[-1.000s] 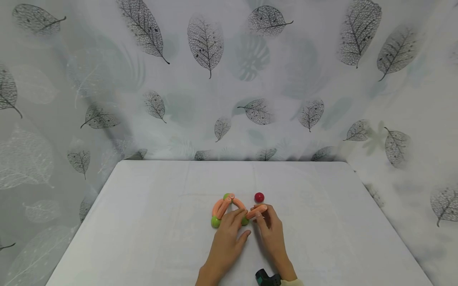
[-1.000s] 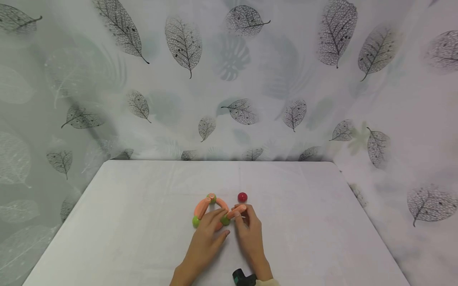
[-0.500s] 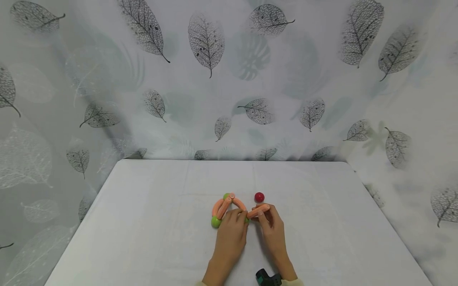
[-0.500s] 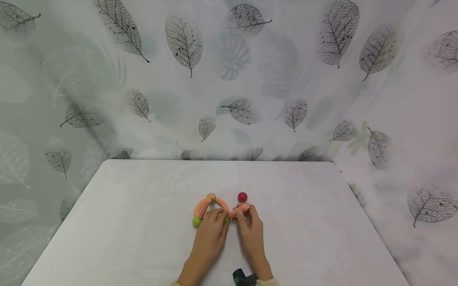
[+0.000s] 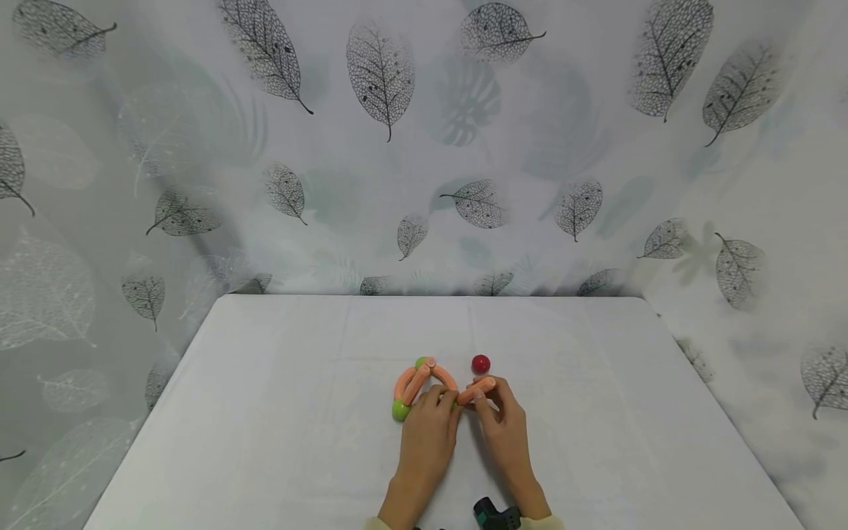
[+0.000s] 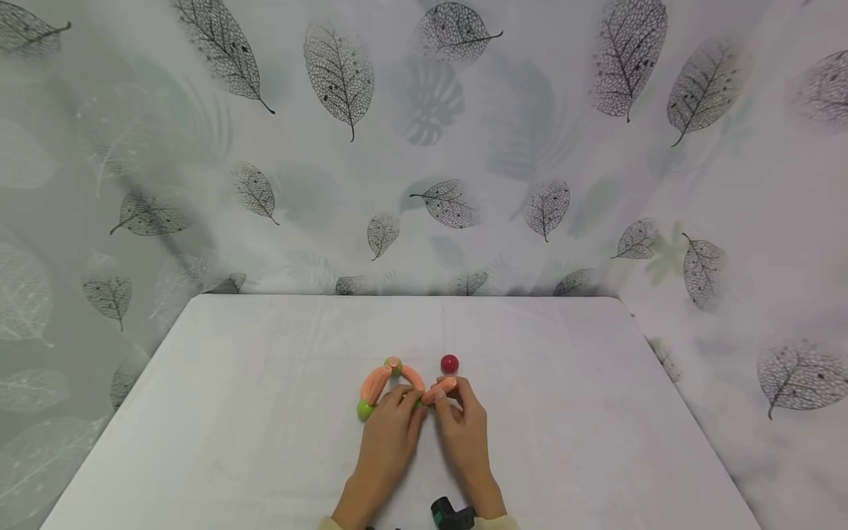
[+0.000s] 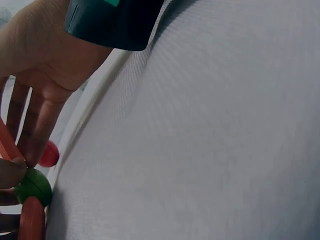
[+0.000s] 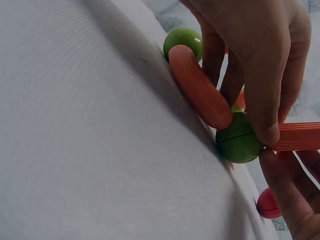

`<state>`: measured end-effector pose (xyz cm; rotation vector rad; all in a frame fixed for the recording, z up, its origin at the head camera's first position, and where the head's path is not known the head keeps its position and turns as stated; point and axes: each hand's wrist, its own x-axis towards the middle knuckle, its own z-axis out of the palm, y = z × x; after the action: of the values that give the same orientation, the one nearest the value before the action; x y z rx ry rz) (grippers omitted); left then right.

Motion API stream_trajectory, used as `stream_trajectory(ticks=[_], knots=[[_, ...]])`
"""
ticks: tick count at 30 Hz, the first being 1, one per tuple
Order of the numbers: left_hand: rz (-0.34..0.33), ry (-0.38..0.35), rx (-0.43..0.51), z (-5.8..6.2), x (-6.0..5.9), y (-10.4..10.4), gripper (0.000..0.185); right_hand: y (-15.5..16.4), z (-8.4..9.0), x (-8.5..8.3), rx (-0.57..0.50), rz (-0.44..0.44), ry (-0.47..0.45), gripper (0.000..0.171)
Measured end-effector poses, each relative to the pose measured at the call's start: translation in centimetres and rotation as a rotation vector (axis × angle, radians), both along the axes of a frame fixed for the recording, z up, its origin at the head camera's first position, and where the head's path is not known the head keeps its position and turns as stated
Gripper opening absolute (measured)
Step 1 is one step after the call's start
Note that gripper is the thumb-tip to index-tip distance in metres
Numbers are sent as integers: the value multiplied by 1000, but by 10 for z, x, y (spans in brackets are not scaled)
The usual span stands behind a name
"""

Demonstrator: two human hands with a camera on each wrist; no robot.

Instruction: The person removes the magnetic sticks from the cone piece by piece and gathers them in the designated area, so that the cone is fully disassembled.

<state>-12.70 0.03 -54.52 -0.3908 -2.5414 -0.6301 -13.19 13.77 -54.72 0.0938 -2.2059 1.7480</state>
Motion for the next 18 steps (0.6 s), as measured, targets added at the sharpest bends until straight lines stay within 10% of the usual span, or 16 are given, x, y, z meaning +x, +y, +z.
stream_trajectory(ticks=[18], knots=[[9,69,47,-4,-2,0,16,0,3,3,224,-76,274,24]])
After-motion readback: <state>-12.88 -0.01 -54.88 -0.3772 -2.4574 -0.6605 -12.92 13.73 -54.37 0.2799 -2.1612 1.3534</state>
